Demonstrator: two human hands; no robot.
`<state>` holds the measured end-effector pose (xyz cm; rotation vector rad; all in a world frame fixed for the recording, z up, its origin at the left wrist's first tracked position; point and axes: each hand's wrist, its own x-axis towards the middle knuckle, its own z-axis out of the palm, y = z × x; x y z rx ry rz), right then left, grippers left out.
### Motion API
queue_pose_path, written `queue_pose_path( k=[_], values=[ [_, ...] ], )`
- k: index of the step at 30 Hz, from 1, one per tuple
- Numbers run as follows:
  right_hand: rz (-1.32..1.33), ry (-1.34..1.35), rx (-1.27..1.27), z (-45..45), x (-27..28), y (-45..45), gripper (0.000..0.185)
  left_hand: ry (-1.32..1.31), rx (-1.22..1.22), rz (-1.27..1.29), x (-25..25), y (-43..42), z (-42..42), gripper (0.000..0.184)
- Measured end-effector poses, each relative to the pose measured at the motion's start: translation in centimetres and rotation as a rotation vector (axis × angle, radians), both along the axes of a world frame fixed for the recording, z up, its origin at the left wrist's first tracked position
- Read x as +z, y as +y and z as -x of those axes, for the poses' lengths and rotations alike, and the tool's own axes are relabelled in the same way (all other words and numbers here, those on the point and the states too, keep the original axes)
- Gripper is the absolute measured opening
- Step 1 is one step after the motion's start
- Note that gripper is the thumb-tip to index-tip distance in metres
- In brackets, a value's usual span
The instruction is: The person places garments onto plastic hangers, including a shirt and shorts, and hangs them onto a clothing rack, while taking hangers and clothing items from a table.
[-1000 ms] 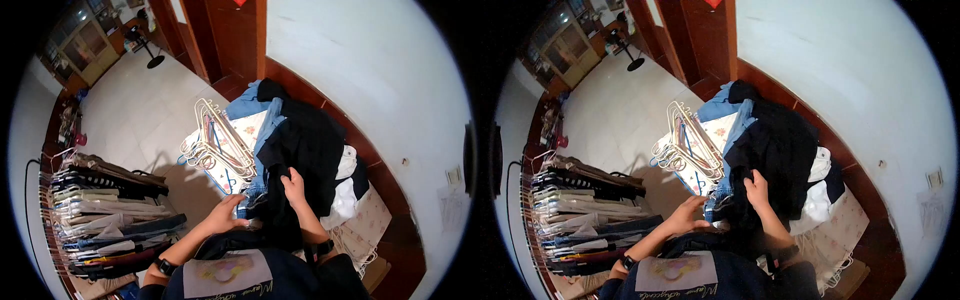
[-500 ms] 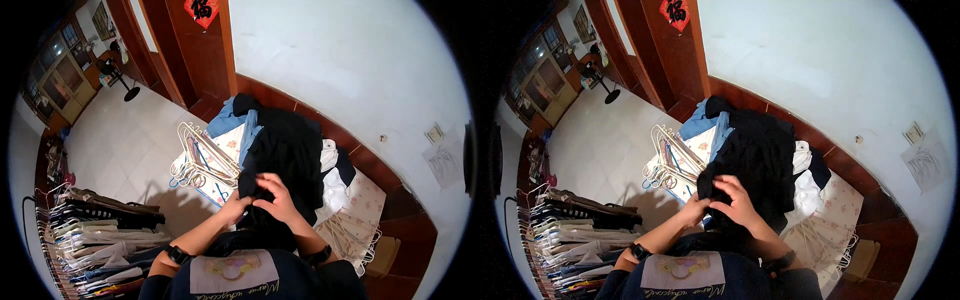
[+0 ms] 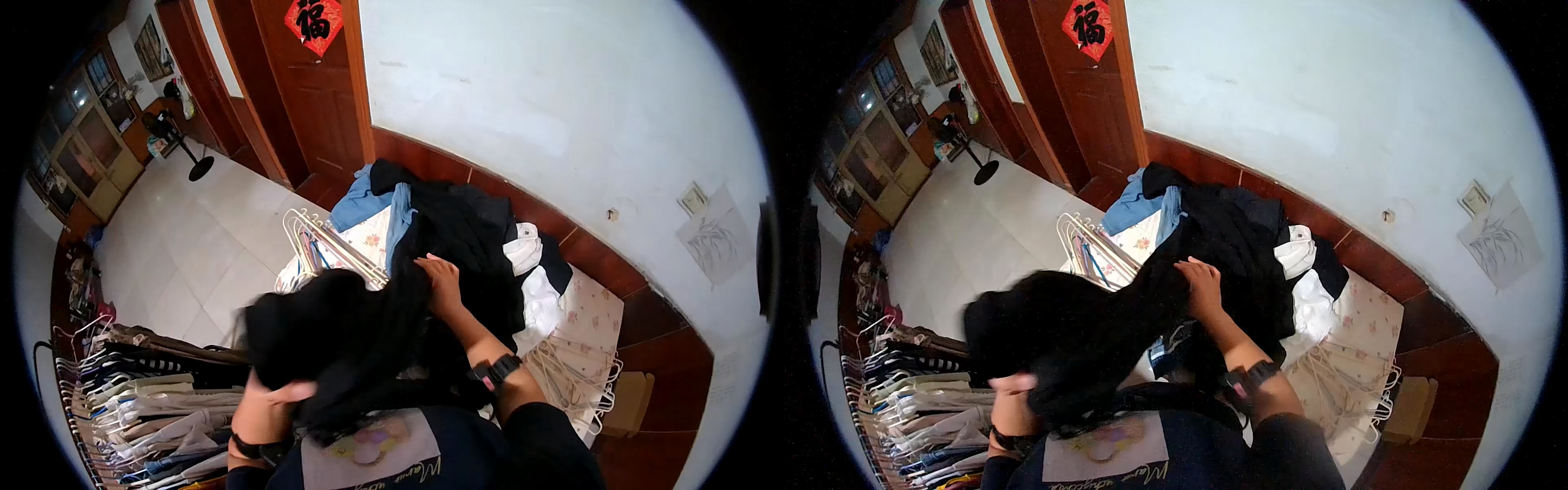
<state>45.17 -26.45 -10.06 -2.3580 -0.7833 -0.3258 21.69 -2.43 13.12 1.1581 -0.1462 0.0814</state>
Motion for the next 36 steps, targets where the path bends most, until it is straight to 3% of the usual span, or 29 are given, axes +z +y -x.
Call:
queue_pose_path(
  k=[3,6,7,9,11,13,14,15,17,18,19,20,21,22,23,24,25,26,28,29,30,31,33,34,36],
  values=[
    [-0.057,-0.028,-0.046,-1.0,-2.0,0.6,0.06,-0.152,0.15,0.077,1.0,2.4,3.2,0.074],
    [-0.207,-0.125,-0.146,-0.9,1.6,3.8,0.066,-0.266,0.277,0.117,1.3,4.1,5.9,0.076],
    [-0.323,-0.155,-0.03,-1.3,2.4,4.9,0.057,-0.286,0.312,0.127,1.4,4.5,6.5,0.077],
    [0.0,-0.131,0.221,-2.5,2.7,6.5,0.037,-0.311,0.374,0.143,1.3,5.1,7.3,0.078],
    [-0.037,0.099,0.333,-4.3,0.9,9.5,0.015,-0.324,0.42,0.159,1.0,5.6,7.9,0.08],
    [-0.482,0.287,0.364,-6.0,1.8,11.3,0.011,-0.325,0.466,0.176,0.7,5.7,8.3,0.081],
    [-0.927,0.719,0.312,-3.4,6.9,11.6,0.022,-0.317,0.488,0.183,0.3,5.9,8.3,0.082],
    [-1.118,0.711,0.418,-3.2,9.4,11.7,0.02,-0.307,0.508,0.19,0.0,6.0,8.3,0.083],
    [-1.51,1.299,0.728,-1.4,12.9,12.6,0.024,-0.272,0.55,0.214,-0.8,6.1,8.4,0.084],
    [-1.268,1.119,0.576,0.7,12.4,13.8,0.032,-0.257,0.566,0.224,-1.2,6.2,8.3,0.085],
    [-0.745,0.818,0.631,0.3,5.6,16.0,0.041,-0.226,0.581,0.236,-1.8,6.1,8.1,0.085],
    [-0.607,0.608,0.774,2.2,7.1,17.1,0.042,-0.207,0.595,0.246,-2.2,6.2,8.3,0.086],
    [-0.892,1.277,0.996,3.4,5.2,18.9,0.039,-0.183,0.609,0.257,-2.8,6.2,8.4,0.087],
    [-0.646,1.104,0.835,7.1,8.3,19.5,0.036,-0.154,0.618,0.27,-3.4,6.1,8.4,0.088],
    [-0.586,0.581,1.057,9.2,5.8,20.2,0.035,-0.124,0.627,0.279,-4.2,6.1,8.5,0.088],
    [-0.534,0.987,1.14,10.7,1.0,22.8,0.033,-0.096,0.635,0.283,-4.8,6.1,8.5,0.089],
    [-0.33,0.959,1.077,13.0,5.3,21.2,0.032,-0.079,0.646,0.29,-5.4,5.9,8.7,0.09],
    [-0.424,1.174,1.015,14.2,3.4,21.7,0.024,-0.036,0.656,0.256,-6.0,6.1,9.5,0.09],
    [-0.221,0.375,1.092,13.1,-5.6,21.8,0.029,0.012,0.681,0.225,-6.5,5.8,10.8,0.091],
    [0.392,0.545,1.062,11.9,-0.9,20.8,0.038,0.099,0.694,0.28,-6.4,5.6,11.2,0.088],
    [0.775,0.467,1.074,10.6,-0.6,21.2,0.047,0.183,0.708,0.337,-6.4,5.3,11.5,0.085],
    [0.677,0.486,1.037,9.0,-2.3,21.1,0.048,0.184,0.727,0.342,-6.7,4.9,12.0,0.085],
    [0.322,1.139,0.609,4.9,-3.8,22.0,0.036,0.392,0.759,0.226,-7.4,4.1,12.4,0.08],
    [0.538,0.515,0.564,4.2,-1.0,21.3,0.037,0.464,0.748,0.266,-5.2,2.8,10.7,0.075],
    [0.327,0.451,0.362,0.3,-5.0,21.8,0.038,0.459,0.675,0.325,-8.2,2.3,11.9,0.07]
  ],
)
